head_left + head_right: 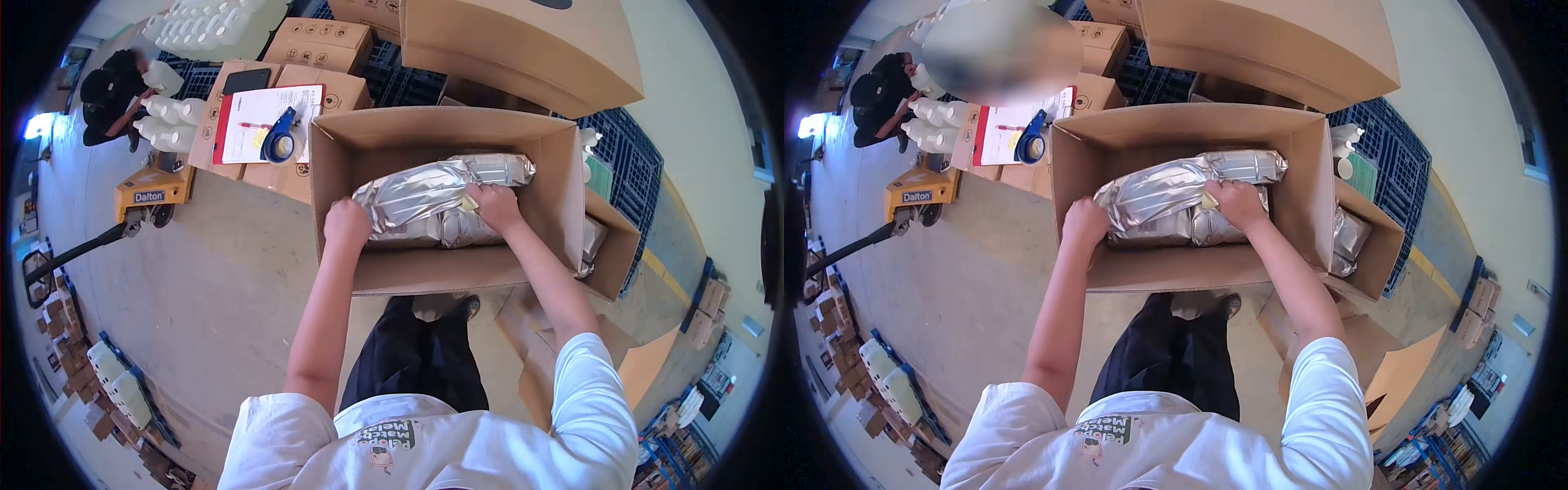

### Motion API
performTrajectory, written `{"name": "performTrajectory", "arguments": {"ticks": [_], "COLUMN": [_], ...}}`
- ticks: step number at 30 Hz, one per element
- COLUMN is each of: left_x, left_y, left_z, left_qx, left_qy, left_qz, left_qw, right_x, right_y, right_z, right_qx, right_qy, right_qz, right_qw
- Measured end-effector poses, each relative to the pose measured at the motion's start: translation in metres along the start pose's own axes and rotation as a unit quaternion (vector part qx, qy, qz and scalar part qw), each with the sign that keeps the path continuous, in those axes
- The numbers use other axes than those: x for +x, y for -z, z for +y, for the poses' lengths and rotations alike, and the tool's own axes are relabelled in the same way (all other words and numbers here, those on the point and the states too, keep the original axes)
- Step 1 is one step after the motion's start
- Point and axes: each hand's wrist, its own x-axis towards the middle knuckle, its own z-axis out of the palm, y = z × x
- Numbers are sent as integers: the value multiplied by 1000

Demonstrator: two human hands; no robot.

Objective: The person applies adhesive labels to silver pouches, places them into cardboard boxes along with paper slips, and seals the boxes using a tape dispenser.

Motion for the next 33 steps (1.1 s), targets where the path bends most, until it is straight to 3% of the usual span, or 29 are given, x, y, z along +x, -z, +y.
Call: {"name": "performTrajectory", "arguments": {"ticks": [2,4,6,8,9,11,14,18,20,21,24,28,30,31,33], "left_x": [-3,-2,-6,-19,-25,-39,-45,-32,-15,-3,38,83,78,75,57], "left_y": [-1,-10,-9,15,28,54,84,80,62,50,11,-23,-39,-42,-59], "left_z": [-9,-16,-18,-7,1,16,33,36,34,33,20,-12,0,7,27], "left_qx": [54,75,93,-40,-37,-126,-131,-132,-165,-137,-104,-49,-7,40,79], "left_qy": [-11,12,-17,-18,-22,-69,-72,-126,-141,-153,-119,-84,-36,-26,-74], "left_qz": [-39,28,32,89,87,205,232,233,234,265,276,248,214,123,84], "left_qw": [998,997,995,995,995,968,961,955,948,942,948,964,976,991,991], "right_x": [-1,1,3,3,4,7,27,54,54,48,43,59,72,74,77], "right_y": [-4,-11,-13,-12,-11,-9,-12,-14,-24,-31,-46,-65,-83,-87,-99], "right_z": [-1,-2,2,5,9,12,11,26,32,30,23,-3,-10,-13,-17], "right_qx": [-6,-14,15,45,67,104,119,109,42,44,56,53,66,90,91], "right_qy": [-1,-10,-37,-65,-66,-80,-107,-110,-78,-83,-40,-32,-107,-143,-180], "right_qz": [-7,-40,-28,-21,6,4,17,18,-78,-77,-95,-84,-98,-94,-116], "right_qw": [1000,999,999,997,996,991,987,988,993,993,993,995,987,981,973]}}
